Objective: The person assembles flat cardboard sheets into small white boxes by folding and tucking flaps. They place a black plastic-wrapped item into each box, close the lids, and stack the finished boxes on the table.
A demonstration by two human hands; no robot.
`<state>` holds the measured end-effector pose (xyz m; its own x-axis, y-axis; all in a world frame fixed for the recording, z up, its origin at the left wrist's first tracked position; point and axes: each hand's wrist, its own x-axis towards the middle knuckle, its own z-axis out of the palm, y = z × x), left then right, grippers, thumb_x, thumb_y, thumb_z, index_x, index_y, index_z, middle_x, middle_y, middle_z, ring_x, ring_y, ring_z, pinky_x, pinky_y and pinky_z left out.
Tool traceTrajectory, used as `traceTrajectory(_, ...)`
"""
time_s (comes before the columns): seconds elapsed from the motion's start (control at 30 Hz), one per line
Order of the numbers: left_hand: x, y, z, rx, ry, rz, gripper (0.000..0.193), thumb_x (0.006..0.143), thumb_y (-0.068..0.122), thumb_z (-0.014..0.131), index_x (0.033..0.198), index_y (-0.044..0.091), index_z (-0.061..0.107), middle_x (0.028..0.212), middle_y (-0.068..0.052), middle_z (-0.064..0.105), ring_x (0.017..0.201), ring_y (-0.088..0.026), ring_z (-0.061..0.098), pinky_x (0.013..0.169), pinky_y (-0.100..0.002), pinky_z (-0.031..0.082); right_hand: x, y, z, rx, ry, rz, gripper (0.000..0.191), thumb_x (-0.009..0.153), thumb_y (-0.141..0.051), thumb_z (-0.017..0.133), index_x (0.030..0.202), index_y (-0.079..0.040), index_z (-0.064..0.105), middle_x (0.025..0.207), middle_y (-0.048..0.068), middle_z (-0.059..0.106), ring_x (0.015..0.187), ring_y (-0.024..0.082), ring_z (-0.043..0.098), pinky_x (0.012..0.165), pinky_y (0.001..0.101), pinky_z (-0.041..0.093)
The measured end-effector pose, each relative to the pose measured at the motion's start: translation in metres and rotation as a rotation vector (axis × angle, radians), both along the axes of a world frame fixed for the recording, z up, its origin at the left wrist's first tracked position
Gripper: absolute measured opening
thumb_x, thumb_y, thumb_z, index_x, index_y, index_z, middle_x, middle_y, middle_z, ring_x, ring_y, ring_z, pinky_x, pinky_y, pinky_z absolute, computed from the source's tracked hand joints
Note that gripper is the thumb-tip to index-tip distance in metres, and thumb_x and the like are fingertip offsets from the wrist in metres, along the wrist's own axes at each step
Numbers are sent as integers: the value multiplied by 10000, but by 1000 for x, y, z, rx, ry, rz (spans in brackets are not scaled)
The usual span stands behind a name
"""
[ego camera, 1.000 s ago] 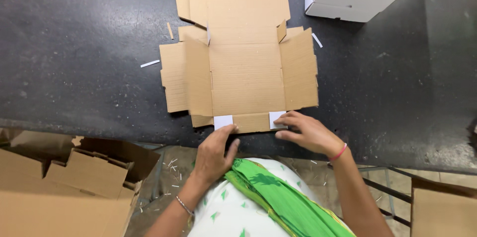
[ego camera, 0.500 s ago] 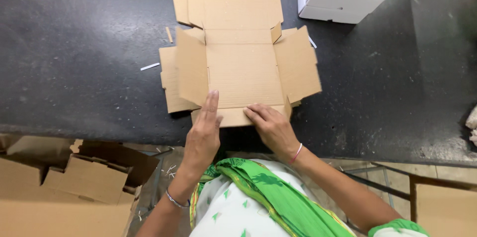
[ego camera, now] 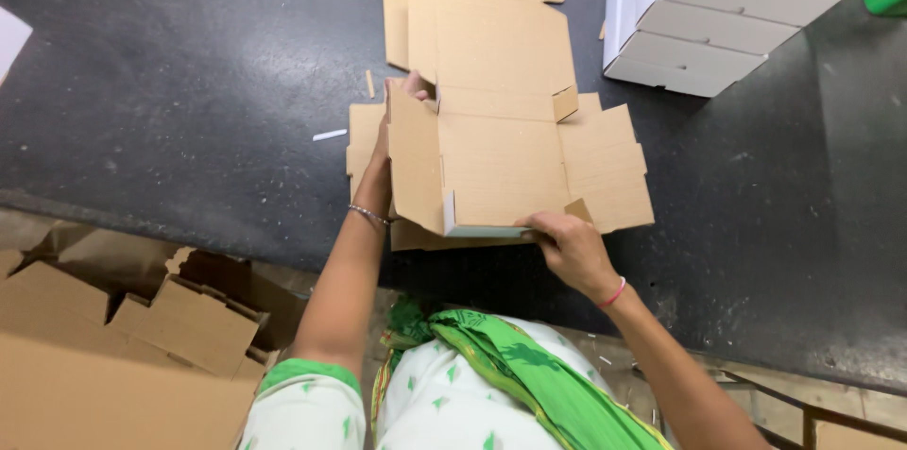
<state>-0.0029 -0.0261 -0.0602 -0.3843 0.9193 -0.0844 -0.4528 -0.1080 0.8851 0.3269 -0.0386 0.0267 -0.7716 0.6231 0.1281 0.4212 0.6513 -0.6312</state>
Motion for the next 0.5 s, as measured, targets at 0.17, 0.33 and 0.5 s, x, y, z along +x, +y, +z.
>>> traceTrajectory(0.17,12,25,4,-4,156,17,810,1048,647,236,1382,21,625,1146,-66,653,1021,-131,615,897,-251,524,6,0,-2,2,-12,-20,249,817,-1,678,1016,-115,777,942,88,771,852,294,727,744,381,561)
traceTrajectory(0.33,17,17,-4,340,32,-38,757,1151,581,275,1104,24,785,614,80,555,567,-2,519,501,-156,441,5,8,-6,-37,8,-26,224,817,-8,696,1014,-97,758,970,87,767,881,286,732,758,383,570)
traceTrajectory(0.5,11,8,-12,186,-37,43,478,1131,435,458,1295,-4,553,995,-61,602,872,-142,584,718,-270,507,-2,19,-2,-70,-35,16,355,779,65,634,1071,-98,754,948,98,763,884,302,720,779,398,563)
